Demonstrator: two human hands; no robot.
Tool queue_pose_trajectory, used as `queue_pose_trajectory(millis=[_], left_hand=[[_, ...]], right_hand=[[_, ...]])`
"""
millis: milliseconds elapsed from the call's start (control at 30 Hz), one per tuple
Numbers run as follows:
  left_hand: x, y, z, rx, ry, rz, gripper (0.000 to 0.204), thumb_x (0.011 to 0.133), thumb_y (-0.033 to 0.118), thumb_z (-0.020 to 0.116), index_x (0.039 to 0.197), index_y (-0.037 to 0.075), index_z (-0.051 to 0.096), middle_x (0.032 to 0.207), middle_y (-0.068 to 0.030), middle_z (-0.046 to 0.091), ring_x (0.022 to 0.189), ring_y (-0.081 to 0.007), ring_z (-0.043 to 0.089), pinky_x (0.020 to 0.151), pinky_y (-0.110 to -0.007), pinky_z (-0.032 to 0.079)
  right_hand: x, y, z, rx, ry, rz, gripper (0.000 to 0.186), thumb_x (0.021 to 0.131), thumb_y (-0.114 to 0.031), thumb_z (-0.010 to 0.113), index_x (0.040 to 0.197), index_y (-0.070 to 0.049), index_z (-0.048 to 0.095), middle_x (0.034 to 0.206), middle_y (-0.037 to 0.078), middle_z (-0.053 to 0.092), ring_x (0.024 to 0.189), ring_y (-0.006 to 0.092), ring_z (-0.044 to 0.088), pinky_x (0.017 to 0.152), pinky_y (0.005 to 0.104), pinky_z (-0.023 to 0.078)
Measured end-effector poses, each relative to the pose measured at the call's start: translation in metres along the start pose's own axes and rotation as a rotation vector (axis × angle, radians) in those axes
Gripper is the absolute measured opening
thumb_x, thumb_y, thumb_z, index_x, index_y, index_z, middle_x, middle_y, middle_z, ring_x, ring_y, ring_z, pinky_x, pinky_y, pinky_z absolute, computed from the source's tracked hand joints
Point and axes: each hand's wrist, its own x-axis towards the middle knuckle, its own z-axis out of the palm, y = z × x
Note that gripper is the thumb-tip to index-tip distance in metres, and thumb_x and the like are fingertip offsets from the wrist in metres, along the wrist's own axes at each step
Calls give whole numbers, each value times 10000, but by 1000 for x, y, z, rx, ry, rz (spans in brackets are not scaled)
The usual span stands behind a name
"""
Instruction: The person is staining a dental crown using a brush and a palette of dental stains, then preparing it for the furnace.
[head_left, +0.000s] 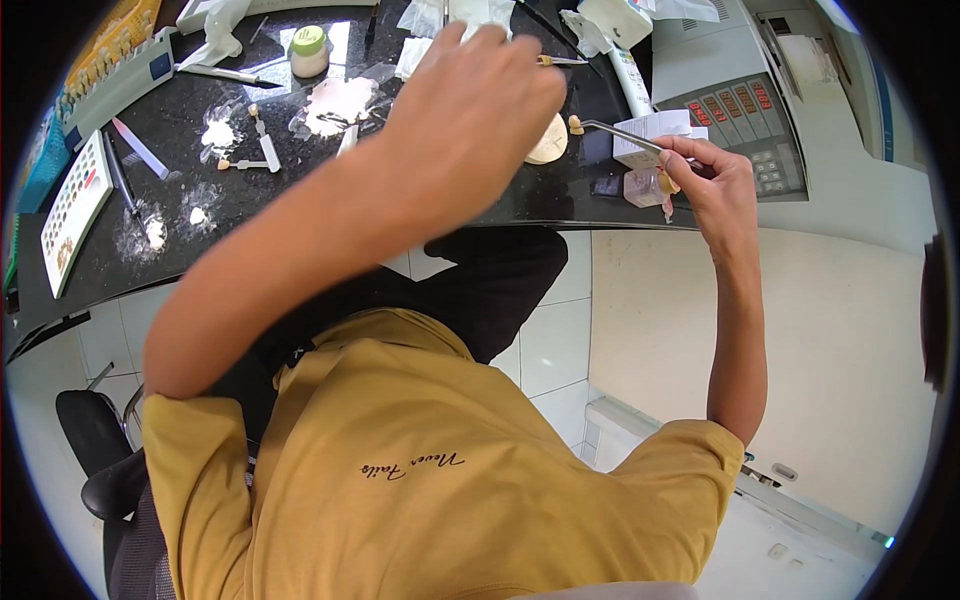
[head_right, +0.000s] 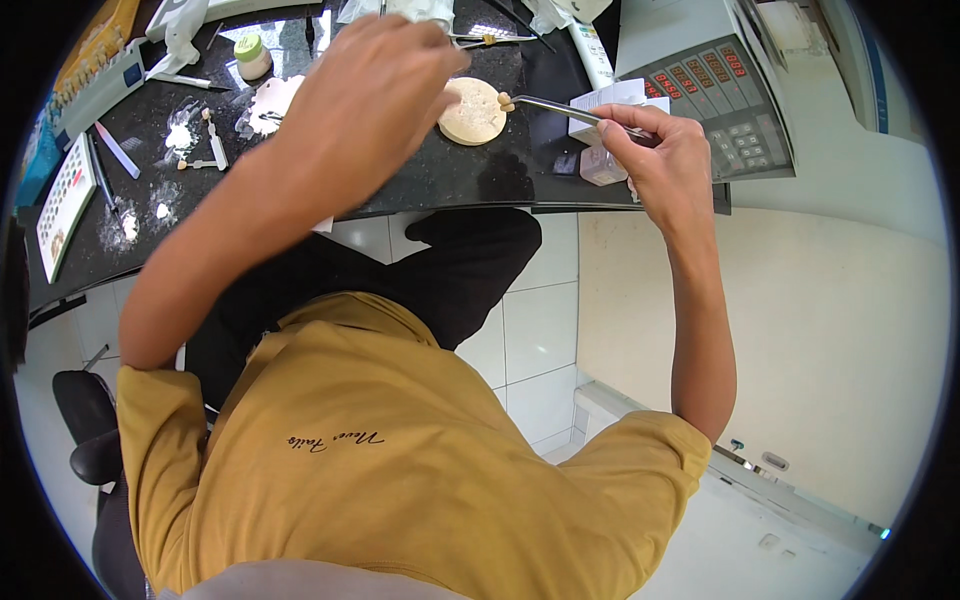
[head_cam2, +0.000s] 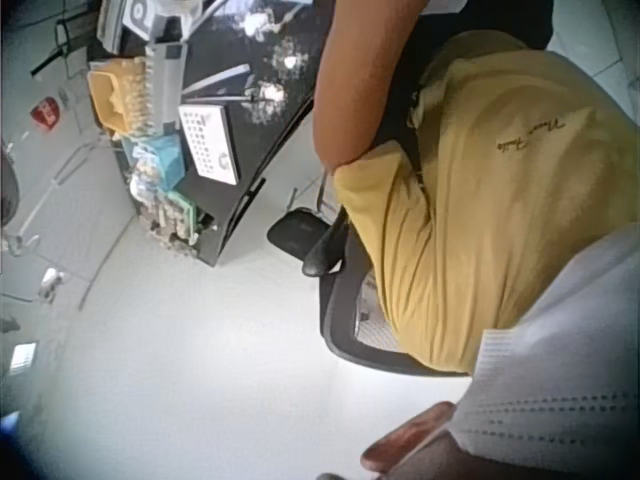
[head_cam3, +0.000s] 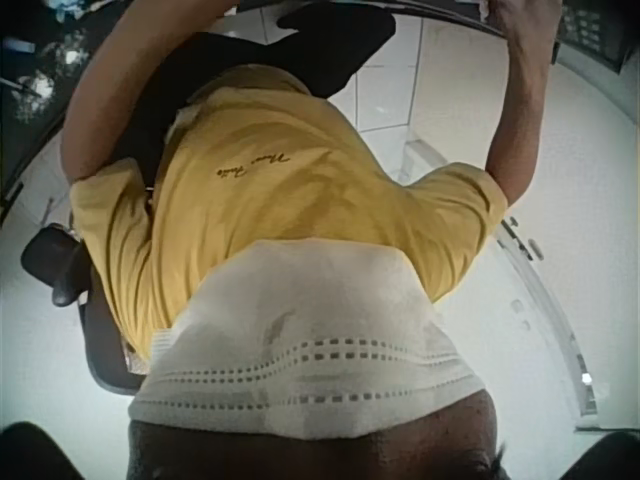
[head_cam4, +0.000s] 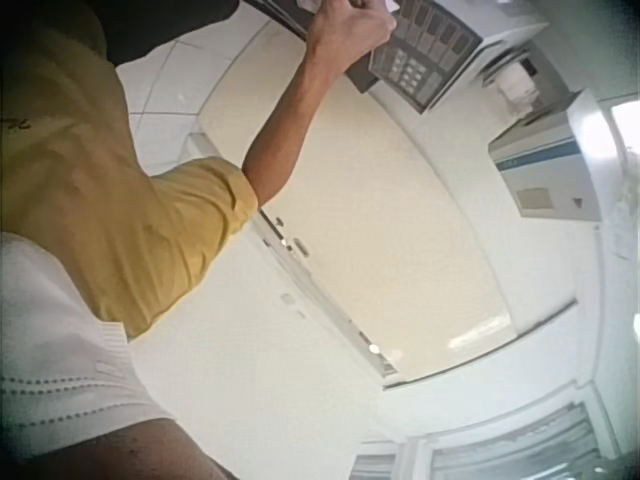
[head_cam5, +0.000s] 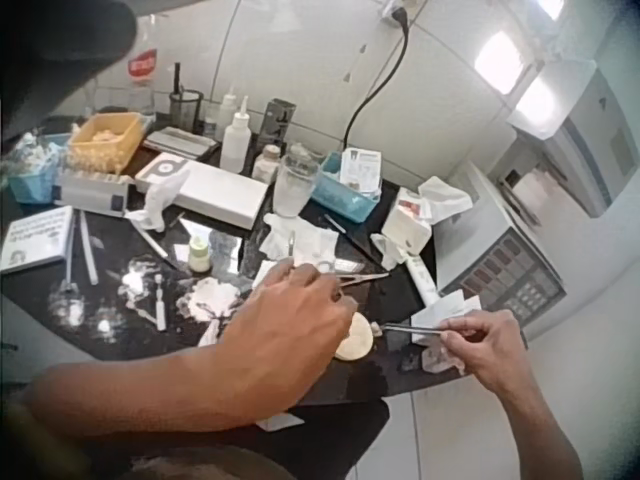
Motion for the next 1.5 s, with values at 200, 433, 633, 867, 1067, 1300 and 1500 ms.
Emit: queue_pose_trajectory(millis=[200, 433, 633, 867, 1067, 1300, 1500], left_hand=[[-44, 34, -3, -94, -183, -127, 425, 792, 240, 693, 1177, 86, 597, 1212, -100, 541, 1228, -272, 437, 1081, -539, 245], [-60, 39, 24, -94, -176, -189, 511, 788, 355, 688, 1237, 141, 566, 1330, -97, 431, 1315, -323, 314, 1054, -674, 124], [-61, 38, 27, -97, -206, -191, 527, 786, 384, 684, 1247, 161, 560, 1337, -97, 418, 1314, -320, 314, 1037, -700, 112], [-62, 37, 28, -99, -213, -198, 527, 779, 385, 691, 1245, 175, 563, 1338, -88, 416, 1311, -314, 318, 1043, -700, 111], [-62, 37, 28, -104, -205, -203, 531, 775, 385, 694, 1246, 176, 564, 1332, -84, 420, 1307, -309, 323, 1046, -694, 111], [-63, 36, 28, -106, -194, -198, 537, 767, 388, 698, 1243, 178, 567, 1321, -84, 425, 1300, -306, 329, 1054, -680, 115], [-63, 36, 29, -115, -185, -200, 535, 764, 382, 702, 1238, 171, 572, 1319, -88, 426, 1296, -306, 335, 1058, -675, 113]], right_hand=[[-1, -12, 4, -121, 32, -57, 215, 771, -171, 658, 934, -58, 742, 662, 39, 643, 568, 66, 527, 519, 215, 396], [1, -13, 6, -156, 13, -59, 216, 770, -180, 660, 928, -59, 743, 703, 57, 665, 588, 80, 564, 540, 221, 429], [3, -17, 5, -172, -1, -72, 214, 776, -180, 658, 927, -55, 742, 716, 65, 671, 599, 88, 576, 547, 229, 442], [1, -32, 4, -244, -10, -108, 217, 770, -157, 640, 932, -47, 735, 759, 67, 669, 609, 111, 598, 544, 243, 450], [3, -33, 4, -257, -11, -151, 216, 774, -147, 624, 928, -43, 734, 768, 62, 665, 587, 111, 594, 510, 244, 446], [3, -41, 5, -277, -11, -151, 213, 776, -147, 618, 921, -42, 735, 772, 61, 662, 568, 107, 576, 511, 247, 447], [6, -42, 5, -326, -6, -182, 221, 764, -155, 620, 916, -46, 736, 782, 61, 655, 580, 111, 580, 525, 259, 455]])
